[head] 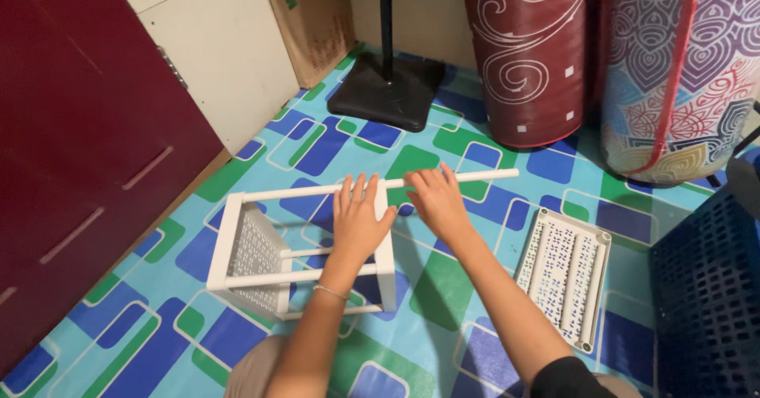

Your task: The person disassembles a white plastic two-tier storage rack by removing the top shelf and detaching the vertical support rods. The components are placed on the floor next to the person.

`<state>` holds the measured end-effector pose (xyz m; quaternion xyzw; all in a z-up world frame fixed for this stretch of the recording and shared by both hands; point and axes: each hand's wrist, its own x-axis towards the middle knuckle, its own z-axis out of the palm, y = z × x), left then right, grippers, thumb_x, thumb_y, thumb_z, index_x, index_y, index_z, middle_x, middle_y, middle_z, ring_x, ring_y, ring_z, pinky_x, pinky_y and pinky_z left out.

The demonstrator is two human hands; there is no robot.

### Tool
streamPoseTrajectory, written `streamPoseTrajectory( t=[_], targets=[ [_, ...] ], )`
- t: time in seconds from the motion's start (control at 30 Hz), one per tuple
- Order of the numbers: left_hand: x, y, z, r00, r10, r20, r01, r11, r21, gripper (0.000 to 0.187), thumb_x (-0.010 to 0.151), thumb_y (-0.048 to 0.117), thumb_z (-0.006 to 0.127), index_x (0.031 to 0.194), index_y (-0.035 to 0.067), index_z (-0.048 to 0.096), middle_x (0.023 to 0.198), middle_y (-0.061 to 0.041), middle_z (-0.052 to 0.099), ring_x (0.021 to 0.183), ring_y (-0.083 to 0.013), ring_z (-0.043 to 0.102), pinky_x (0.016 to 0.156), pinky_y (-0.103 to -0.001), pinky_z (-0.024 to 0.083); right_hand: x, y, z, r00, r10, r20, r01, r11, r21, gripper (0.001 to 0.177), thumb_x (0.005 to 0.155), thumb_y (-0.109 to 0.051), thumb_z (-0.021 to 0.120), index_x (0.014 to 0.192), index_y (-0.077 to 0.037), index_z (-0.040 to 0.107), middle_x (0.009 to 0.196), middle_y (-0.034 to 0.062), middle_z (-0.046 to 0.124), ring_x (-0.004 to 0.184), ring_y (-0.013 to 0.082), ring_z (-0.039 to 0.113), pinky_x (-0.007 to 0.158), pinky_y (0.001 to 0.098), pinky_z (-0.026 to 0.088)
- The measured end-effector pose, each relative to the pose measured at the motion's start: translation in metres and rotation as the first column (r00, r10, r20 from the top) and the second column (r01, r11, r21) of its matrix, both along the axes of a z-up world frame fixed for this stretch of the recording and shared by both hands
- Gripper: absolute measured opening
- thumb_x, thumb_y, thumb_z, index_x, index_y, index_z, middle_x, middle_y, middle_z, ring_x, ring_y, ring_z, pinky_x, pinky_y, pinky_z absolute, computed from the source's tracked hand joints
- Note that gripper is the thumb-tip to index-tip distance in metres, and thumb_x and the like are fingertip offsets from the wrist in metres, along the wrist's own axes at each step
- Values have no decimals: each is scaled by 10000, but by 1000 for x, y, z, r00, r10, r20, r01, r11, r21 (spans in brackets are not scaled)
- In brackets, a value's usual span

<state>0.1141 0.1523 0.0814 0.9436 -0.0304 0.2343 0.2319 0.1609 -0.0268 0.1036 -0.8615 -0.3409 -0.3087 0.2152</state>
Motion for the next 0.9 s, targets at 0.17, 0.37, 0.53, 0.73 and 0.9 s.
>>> streamPoseTrajectory(
  t=[0.17,0.37,0.53,0.73,0.9],
  targets=[
    [-17,-4,4,999,33,-34,-34,998,-49,694,842,358,711,1470,133,520,1478,-129,502,1447,-380,355,1083,-565,355,13,-13,0,995,71,-69,-79,989,-123,204,921,-161,709,1118,-134,660,964,45,642,954,260,623,890,441,440],
    [-27,-9,16,999,32,-43,-34,999,-30,669,848,362,701,1453,131,536,1466,-136,516,1438,-364,371,1030,-559,399,13,-20,2,981,144,-127,-164,974,-157,223,942,-166,643,1160,-125,665,938,55,646,907,266,629,757,418,433],
    [-28,-12,19,998,33,-57,-35,999,-34,662,845,365,705,1440,123,549,1468,-118,522,1444,-343,376,1037,-562,393,19,-25,1,970,128,-207,-167,969,-183,226,970,-226,627,1164,-122,677,908,71,657,900,283,639,757,435,441],
    [-26,-11,19,998,40,-53,-43,998,-46,669,839,366,704,1444,128,549,1468,-119,524,1445,-342,379,1047,-561,386,35,-27,13,873,132,-470,-240,955,-177,283,1000,-322,596,1187,-126,681,912,106,701,843,346,671,738,488,496],
    [-26,-10,18,998,36,-43,-39,997,-60,672,837,362,704,1447,125,549,1470,-134,519,1446,-351,376,1054,-559,381,42,-29,21,731,121,-672,-274,953,-126,299,1006,-358,585,1192,-145,682,898,88,720,802,343,679,730,479,513]
  ],
)
